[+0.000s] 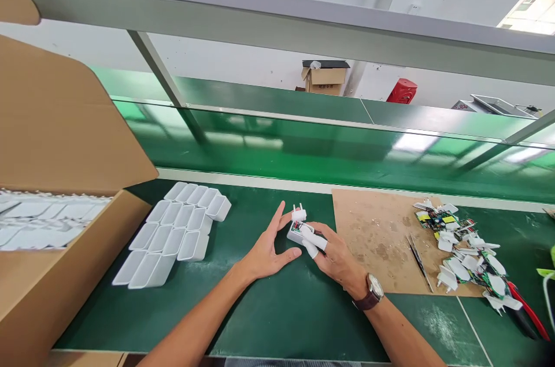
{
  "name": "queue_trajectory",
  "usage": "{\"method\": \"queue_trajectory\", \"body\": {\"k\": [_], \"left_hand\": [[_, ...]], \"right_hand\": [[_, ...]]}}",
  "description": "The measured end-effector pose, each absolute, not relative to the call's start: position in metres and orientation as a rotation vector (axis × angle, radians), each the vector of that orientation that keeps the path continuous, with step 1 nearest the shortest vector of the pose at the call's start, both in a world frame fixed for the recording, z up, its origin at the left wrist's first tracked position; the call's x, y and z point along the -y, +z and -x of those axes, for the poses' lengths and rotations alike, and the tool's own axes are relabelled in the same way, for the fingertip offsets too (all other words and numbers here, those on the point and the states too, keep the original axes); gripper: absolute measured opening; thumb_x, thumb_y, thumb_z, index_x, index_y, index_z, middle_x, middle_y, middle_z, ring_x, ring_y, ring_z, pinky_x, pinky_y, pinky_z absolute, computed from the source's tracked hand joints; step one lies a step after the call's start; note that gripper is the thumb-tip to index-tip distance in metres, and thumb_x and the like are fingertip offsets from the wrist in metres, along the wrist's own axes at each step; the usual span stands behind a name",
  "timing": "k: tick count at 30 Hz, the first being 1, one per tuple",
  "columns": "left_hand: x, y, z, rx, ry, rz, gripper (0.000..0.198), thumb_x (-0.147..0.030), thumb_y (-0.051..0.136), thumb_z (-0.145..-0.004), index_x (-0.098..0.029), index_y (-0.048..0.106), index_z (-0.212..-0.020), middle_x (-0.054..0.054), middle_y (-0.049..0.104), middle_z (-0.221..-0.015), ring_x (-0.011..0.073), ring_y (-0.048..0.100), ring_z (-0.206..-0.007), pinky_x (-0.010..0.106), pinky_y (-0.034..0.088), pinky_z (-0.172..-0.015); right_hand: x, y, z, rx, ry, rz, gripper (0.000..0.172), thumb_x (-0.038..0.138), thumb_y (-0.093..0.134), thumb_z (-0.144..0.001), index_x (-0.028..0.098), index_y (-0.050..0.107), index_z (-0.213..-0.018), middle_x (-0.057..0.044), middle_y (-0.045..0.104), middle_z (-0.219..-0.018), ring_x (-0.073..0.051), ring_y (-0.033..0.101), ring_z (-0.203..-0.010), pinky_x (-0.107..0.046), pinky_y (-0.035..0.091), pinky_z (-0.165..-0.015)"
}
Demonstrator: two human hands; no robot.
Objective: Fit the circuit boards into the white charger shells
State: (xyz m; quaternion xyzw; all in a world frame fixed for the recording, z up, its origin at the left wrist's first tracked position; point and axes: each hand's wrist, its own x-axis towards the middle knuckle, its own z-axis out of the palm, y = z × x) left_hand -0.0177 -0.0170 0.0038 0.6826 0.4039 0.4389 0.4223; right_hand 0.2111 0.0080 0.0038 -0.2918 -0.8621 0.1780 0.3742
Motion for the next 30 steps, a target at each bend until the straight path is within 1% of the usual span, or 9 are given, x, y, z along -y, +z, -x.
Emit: {"method": "queue_trajectory", "body": {"k": [6, 9, 11, 13, 15, 18, 25, 28, 30], "left_hand": [[0.017, -0.002, 0.015, -1.129, 1.110, -1.792, 0.101, -0.040, 0.073, -0.093, -0.034, 0.002, -0.165, 0.015, 0.057, -0.151, 0.0294, 0.056, -0.140, 0.055, 0.044, -0.116], [0.017, -0.001, 0.017, -1.118, 1.181, -1.872, 0.115, -0.049, 0.082, -0.082, -0.032, 0.004, -0.165, 0.019, 0.055, -0.152, 0.0328, 0.058, -0.136, 0.056, 0.049, -0.111], [0.016, 0.002, 0.019, -1.097, 1.249, -1.970, 0.119, -0.051, 0.087, -0.076, -0.029, 0.011, -0.165, 0.021, 0.052, -0.153, 0.0350, 0.057, -0.135, 0.057, 0.051, -0.109], [0.015, 0.005, 0.018, -1.075, 1.303, -2.100, 0.101, -0.043, 0.087, -0.079, -0.028, 0.029, -0.160, 0.020, 0.054, -0.148, 0.0348, 0.057, -0.133, 0.056, 0.052, -0.107], [0.013, 0.006, 0.016, -1.078, 1.338, -2.188, 0.068, -0.029, 0.081, -0.086, -0.026, 0.049, -0.146, 0.017, 0.061, -0.135, 0.0309, 0.060, -0.126, 0.052, 0.055, -0.103], [0.013, 0.004, 0.014, -1.119, 1.387, -2.168, 0.039, -0.017, 0.072, -0.091, -0.023, 0.059, -0.127, 0.012, 0.065, -0.117, 0.0247, 0.066, -0.111, 0.044, 0.059, -0.095], [0.012, 0.004, 0.015, -1.119, 1.391, -2.110, 0.029, -0.015, 0.069, -0.092, -0.023, 0.058, -0.117, 0.010, 0.067, -0.110, 0.0227, 0.068, -0.105, 0.041, 0.061, -0.090], [0.011, 0.010, 0.016, -1.124, 1.369, -2.133, 0.027, -0.016, 0.069, -0.093, -0.023, 0.058, -0.117, 0.009, 0.065, -0.111, 0.0222, 0.067, -0.105, 0.041, 0.061, -0.090], [0.011, 0.011, 0.016, -1.141, 1.347, -2.140, 0.026, -0.018, 0.069, -0.093, -0.024, 0.058, -0.116, 0.009, 0.063, -0.112, 0.0214, 0.067, -0.104, 0.041, 0.061, -0.090]], "right_hand": [[-0.009, 0.001, -0.208, 2.280, 0.455, 0.751, 0.050, 0.008, 0.053, -0.094, 0.027, 0.057, -0.140, -0.012, 0.068, -0.124, -0.025, 0.067, -0.107, -0.042, 0.063, -0.088], [-0.007, 0.005, -0.209, 2.243, 0.425, 0.741, 0.052, 0.007, 0.052, -0.093, 0.027, 0.055, -0.141, -0.014, 0.066, -0.127, -0.027, 0.066, -0.111, -0.044, 0.063, -0.089], [-0.007, 0.007, -0.209, 2.248, 0.414, 0.741, 0.053, 0.005, 0.052, -0.092, 0.026, 0.055, -0.141, -0.014, 0.066, -0.126, -0.027, 0.066, -0.111, -0.044, 0.063, -0.089], [-0.006, 0.007, -0.208, 2.286, 0.425, 0.731, 0.052, 0.006, 0.051, -0.092, 0.025, 0.055, -0.140, -0.014, 0.067, -0.124, -0.028, 0.067, -0.108, -0.044, 0.064, -0.086], [-0.006, 0.007, -0.207, 2.306, 0.446, 0.741, 0.049, 0.008, 0.052, -0.094, 0.024, 0.053, -0.141, -0.014, 0.067, -0.124, -0.028, 0.068, -0.109, -0.044, 0.064, -0.087], [-0.005, 0.005, -0.204, 2.298, 0.435, 0.820, 0.049, 0.013, 0.053, -0.098, 0.024, 0.049, -0.145, -0.015, 0.067, -0.126, -0.029, 0.068, -0.112, -0.045, 0.064, -0.090], [-0.005, 0.009, -0.206, 2.196, 0.632, 0.812, 0.044, 0.016, 0.056, -0.099, 0.028, 0.050, -0.141, -0.010, 0.067, -0.123, -0.025, 0.068, -0.110, -0.043, 0.062, -0.094], [-0.005, 0.012, -0.207, 2.174, 0.688, 0.838, 0.049, 0.021, 0.061, -0.098, 0.027, 0.045, -0.144, -0.012, 0.062, -0.130, -0.025, 0.066, -0.113, -0.043, 0.061, -0.095], [-0.006, 0.014, -0.207, 2.239, 0.691, 0.876, 0.047, 0.021, 0.061, -0.097, 0.026, 0.048, -0.142, -0.013, 0.062, -0.128, -0.027, 0.065, -0.112, -0.045, 0.061, -0.094]]}}
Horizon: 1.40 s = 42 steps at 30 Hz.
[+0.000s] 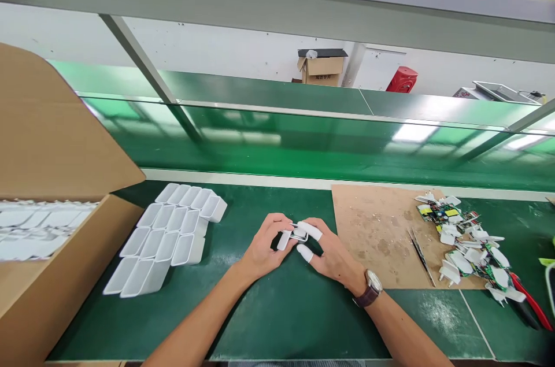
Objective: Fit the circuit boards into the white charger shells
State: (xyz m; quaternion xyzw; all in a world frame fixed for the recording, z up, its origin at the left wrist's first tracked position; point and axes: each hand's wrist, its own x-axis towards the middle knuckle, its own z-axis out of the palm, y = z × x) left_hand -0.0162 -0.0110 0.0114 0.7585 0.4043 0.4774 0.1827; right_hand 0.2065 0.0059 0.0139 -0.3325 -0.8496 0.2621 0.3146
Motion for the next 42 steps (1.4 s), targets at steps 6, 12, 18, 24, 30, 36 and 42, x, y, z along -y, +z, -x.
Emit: {"method": "queue_trajectory", "body": {"k": [6, 12, 18, 24, 30, 36, 42], "left_hand": [[0.011, 0.004, 0.018, -1.170, 1.309, -2.093, 0.023, -0.024, 0.066, -0.096, -0.025, 0.059, -0.118, 0.009, 0.061, -0.113, 0.0223, 0.066, -0.104, 0.043, 0.060, -0.091], [0.014, -0.003, 0.013, -1.177, 1.362, -1.987, 0.096, -0.047, 0.088, -0.075, -0.027, 0.034, -0.152, 0.015, 0.053, -0.136, 0.0310, 0.064, -0.118, 0.052, 0.059, -0.098], [0.019, -0.002, 0.006, -1.227, 1.434, -2.060, 0.072, -0.048, 0.080, -0.084, -0.026, 0.046, -0.143, 0.013, 0.065, -0.127, 0.0303, 0.066, -0.115, 0.051, 0.058, -0.099], [0.017, -0.005, 0.007, -1.252, 1.477, -2.062, 0.063, -0.052, 0.076, -0.087, -0.024, 0.053, -0.137, 0.013, 0.069, -0.124, 0.0288, 0.071, -0.109, 0.045, 0.060, -0.093], [0.016, -0.005, 0.007, -1.286, 1.420, -2.021, 0.063, -0.055, 0.074, -0.087, -0.023, 0.054, -0.138, 0.014, 0.070, -0.124, 0.0290, 0.071, -0.109, 0.046, 0.060, -0.095], [0.017, -0.003, 0.010, -1.326, 1.309, -1.916, 0.073, -0.055, 0.078, -0.084, -0.026, 0.051, -0.145, 0.014, 0.067, -0.136, 0.0310, 0.068, -0.119, 0.049, 0.057, -0.102], [0.012, 0.003, 0.010, -1.144, 1.370, -1.896, 0.027, -0.032, 0.054, -0.104, -0.025, 0.071, -0.123, 0.009, 0.074, -0.124, 0.0230, 0.071, -0.116, 0.043, 0.059, -0.102]], "right_hand": [[-0.009, 0.012, -0.203, 2.224, 0.752, 0.888, 0.033, 0.019, 0.057, -0.097, 0.025, 0.061, -0.129, -0.012, 0.063, -0.121, -0.026, 0.065, -0.107, -0.045, 0.060, -0.094], [-0.006, 0.001, -0.193, 1.620, 1.354, 0.953, 0.037, 0.047, 0.056, -0.100, 0.025, 0.061, -0.129, -0.010, 0.072, -0.110, -0.024, 0.071, -0.098, -0.042, 0.063, -0.086], [0.001, 0.009, -0.187, 1.237, 1.844, 0.890, 0.049, 0.065, 0.061, -0.092, 0.020, 0.068, -0.111, -0.010, 0.076, -0.094, -0.028, 0.074, -0.089, -0.045, 0.064, -0.076], [0.003, 0.016, -0.185, 1.172, 1.894, 0.853, 0.050, 0.065, 0.067, -0.089, 0.017, 0.068, -0.104, -0.009, 0.076, -0.089, -0.027, 0.075, -0.082, -0.048, 0.064, -0.078], [0.002, 0.012, -0.186, 1.249, 1.831, 0.900, 0.052, 0.067, 0.062, -0.091, 0.018, 0.069, -0.107, -0.009, 0.076, -0.089, -0.026, 0.074, -0.080, -0.047, 0.064, -0.075], [-0.004, 0.001, -0.193, 1.466, 1.372, 1.071, 0.041, 0.054, 0.063, -0.094, 0.023, 0.064, -0.120, -0.008, 0.075, -0.100, -0.025, 0.073, -0.090, -0.044, 0.064, -0.083], [-0.003, -0.005, -0.200, 1.762, 0.843, 1.032, 0.039, 0.022, 0.054, -0.095, 0.024, 0.053, -0.134, -0.009, 0.065, -0.108, -0.023, 0.067, -0.100, -0.048, 0.058, -0.098]]}}
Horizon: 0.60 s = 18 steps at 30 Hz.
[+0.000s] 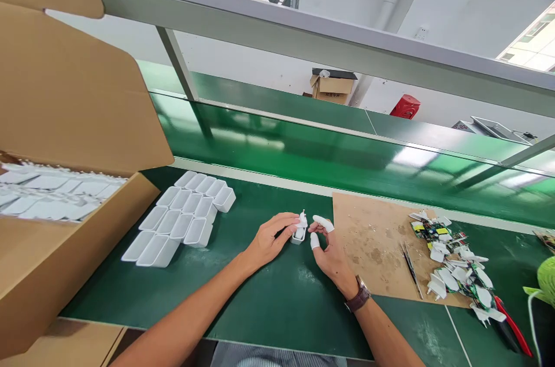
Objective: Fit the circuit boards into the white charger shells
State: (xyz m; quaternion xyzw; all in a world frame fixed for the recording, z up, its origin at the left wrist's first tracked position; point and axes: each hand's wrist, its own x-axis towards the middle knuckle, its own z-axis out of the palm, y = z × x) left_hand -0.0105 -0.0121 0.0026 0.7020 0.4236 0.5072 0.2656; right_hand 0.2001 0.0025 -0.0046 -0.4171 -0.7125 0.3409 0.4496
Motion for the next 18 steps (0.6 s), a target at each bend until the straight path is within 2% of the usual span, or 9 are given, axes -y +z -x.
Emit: {"method": "queue_trajectory", "body": {"k": [2, 4, 7, 9, 12, 15, 18], "left_hand": [[0.011, 0.004, 0.010, -1.064, 1.393, -1.933, 0.026, -0.027, 0.058, -0.102, -0.026, 0.071, -0.124, 0.009, 0.074, -0.127, 0.0229, 0.070, -0.118, 0.044, 0.059, -0.103], [0.011, 0.005, 0.010, -1.018, 1.394, -1.985, 0.033, -0.023, 0.062, -0.099, -0.027, 0.067, -0.132, 0.011, 0.071, -0.134, 0.0249, 0.068, -0.124, 0.048, 0.058, -0.105], [0.013, 0.008, 0.011, -0.949, 1.413, -2.101, 0.039, -0.017, 0.061, -0.098, -0.028, 0.065, -0.136, 0.012, 0.069, -0.137, 0.0270, 0.066, -0.124, 0.053, 0.056, -0.104], [0.014, 0.013, 0.012, -0.941, 1.438, -2.148, 0.033, -0.016, 0.063, -0.097, -0.028, 0.070, -0.126, 0.012, 0.071, -0.133, 0.0246, 0.068, -0.110, 0.049, 0.059, -0.093], [0.016, 0.018, 0.013, -0.979, 1.375, -2.164, 0.017, -0.019, 0.066, -0.095, -0.025, 0.072, -0.109, 0.013, 0.071, -0.132, 0.0203, 0.068, -0.092, 0.042, 0.059, -0.081], [0.015, 0.019, 0.013, -1.025, 1.246, -2.159, 0.010, -0.024, 0.069, -0.094, -0.024, 0.070, -0.104, 0.013, 0.071, -0.131, 0.0210, 0.070, -0.093, 0.042, 0.059, -0.082], [0.014, 0.017, 0.012, -1.119, 1.227, -2.165, 0.018, -0.025, 0.073, -0.091, -0.025, 0.070, -0.109, 0.011, 0.074, -0.120, 0.0234, 0.070, -0.099, 0.042, 0.059, -0.084]], "right_hand": [[-0.001, -0.004, -0.201, 1.872, 0.814, 0.992, 0.057, 0.016, 0.055, -0.091, 0.025, 0.043, -0.146, -0.012, 0.059, -0.124, -0.024, 0.063, -0.108, -0.049, 0.056, -0.103], [0.000, -0.003, -0.202, 1.971, 0.863, 0.983, 0.076, 0.013, 0.058, -0.087, 0.026, 0.030, -0.156, -0.015, 0.050, -0.139, -0.025, 0.060, -0.117, -0.050, 0.052, -0.108], [0.000, -0.005, -0.201, 2.035, 0.957, 1.011, 0.092, 0.015, 0.062, -0.086, 0.029, 0.013, -0.163, -0.014, 0.049, -0.139, -0.026, 0.056, -0.122, -0.054, 0.048, -0.112], [0.000, -0.006, -0.199, 2.018, 0.986, 1.034, 0.094, 0.017, 0.065, -0.087, 0.030, 0.011, -0.163, -0.012, 0.052, -0.131, -0.026, 0.057, -0.121, -0.056, 0.048, -0.112], [0.000, -0.006, -0.198, 1.994, 1.026, 1.064, 0.093, 0.016, 0.068, -0.084, 0.030, 0.019, -0.162, -0.011, 0.054, -0.129, -0.027, 0.059, -0.119, -0.054, 0.050, -0.109], [0.000, -0.002, -0.197, 1.991, 1.047, 1.102, 0.091, 0.015, 0.069, -0.081, 0.027, 0.027, -0.161, -0.012, 0.056, -0.127, -0.028, 0.060, -0.118, -0.052, 0.053, -0.105], [0.001, 0.001, -0.196, 1.996, 1.030, 1.104, 0.090, 0.015, 0.068, -0.081, 0.024, 0.027, -0.161, -0.013, 0.058, -0.128, -0.029, 0.059, -0.121, -0.052, 0.051, -0.108]]}}
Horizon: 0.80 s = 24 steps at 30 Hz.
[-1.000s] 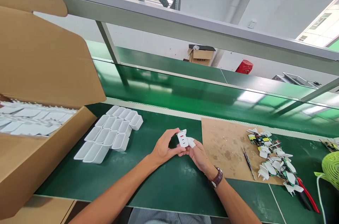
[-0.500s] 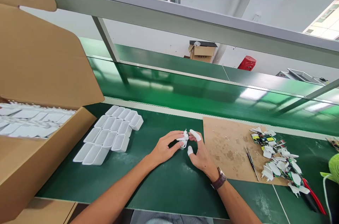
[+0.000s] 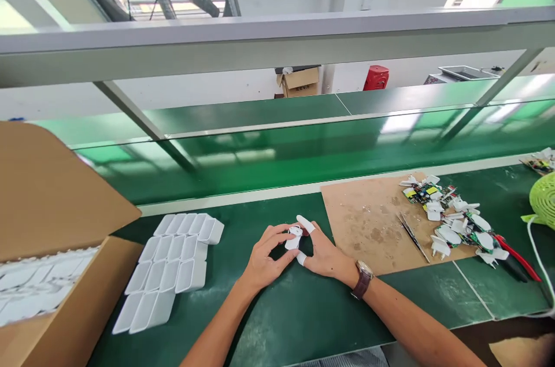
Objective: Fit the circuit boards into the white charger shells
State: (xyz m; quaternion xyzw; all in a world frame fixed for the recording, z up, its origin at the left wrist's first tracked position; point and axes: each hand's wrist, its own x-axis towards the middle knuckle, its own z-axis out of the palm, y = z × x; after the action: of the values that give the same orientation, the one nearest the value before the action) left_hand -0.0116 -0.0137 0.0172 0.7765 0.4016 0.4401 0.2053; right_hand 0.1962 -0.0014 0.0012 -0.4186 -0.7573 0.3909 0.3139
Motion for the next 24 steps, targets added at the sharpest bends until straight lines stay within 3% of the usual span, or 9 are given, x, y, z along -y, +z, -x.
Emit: {"method": "queue_trajectory", "body": {"k": [3, 8, 16, 24], "left_hand": [[0.012, 0.016, 0.010, -1.177, 1.267, -2.219, 0.021, -0.024, 0.074, -0.090, -0.025, 0.069, -0.110, 0.010, 0.074, -0.115, 0.0250, 0.068, -0.104, 0.043, 0.058, -0.087], [0.006, 0.019, 0.011, -1.091, 1.130, -2.195, 0.007, -0.025, 0.071, -0.092, -0.023, 0.066, -0.095, 0.013, 0.068, -0.137, 0.0294, 0.061, -0.127, 0.052, 0.056, -0.100], [-0.002, 0.024, 0.011, -1.088, 1.244, -2.408, 0.019, -0.028, 0.083, -0.083, -0.024, 0.069, -0.095, 0.008, 0.075, -0.108, 0.0243, 0.068, -0.104, 0.044, 0.058, -0.093], [-0.004, 0.033, 0.017, -1.051, 1.083, -2.416, 0.012, -0.026, 0.078, -0.087, -0.024, 0.071, -0.095, 0.008, 0.075, -0.111, 0.0241, 0.070, -0.108, 0.042, 0.060, -0.094]], "right_hand": [[0.002, 0.003, -0.194, 1.994, 0.995, 1.106, 0.087, 0.017, 0.068, -0.083, 0.021, 0.028, -0.160, -0.014, 0.059, -0.127, -0.030, 0.060, -0.120, -0.052, 0.052, -0.106], [0.004, 0.003, -0.192, 1.992, 0.982, 1.110, 0.086, 0.019, 0.068, -0.082, 0.019, 0.030, -0.159, -0.013, 0.061, -0.119, -0.029, 0.062, -0.108, -0.048, 0.057, -0.095], [0.005, 0.009, -0.192, 2.050, 1.092, 1.170, 0.096, 0.019, 0.070, -0.078, 0.010, 0.025, -0.161, -0.018, 0.059, -0.128, -0.033, 0.056, -0.122, -0.050, 0.049, -0.105], [0.007, 0.011, -0.193, 2.047, 1.047, 1.130, 0.088, 0.023, 0.067, -0.082, 0.009, 0.029, -0.160, -0.018, 0.060, -0.125, -0.032, 0.057, -0.117, -0.049, 0.049, -0.102]]}}
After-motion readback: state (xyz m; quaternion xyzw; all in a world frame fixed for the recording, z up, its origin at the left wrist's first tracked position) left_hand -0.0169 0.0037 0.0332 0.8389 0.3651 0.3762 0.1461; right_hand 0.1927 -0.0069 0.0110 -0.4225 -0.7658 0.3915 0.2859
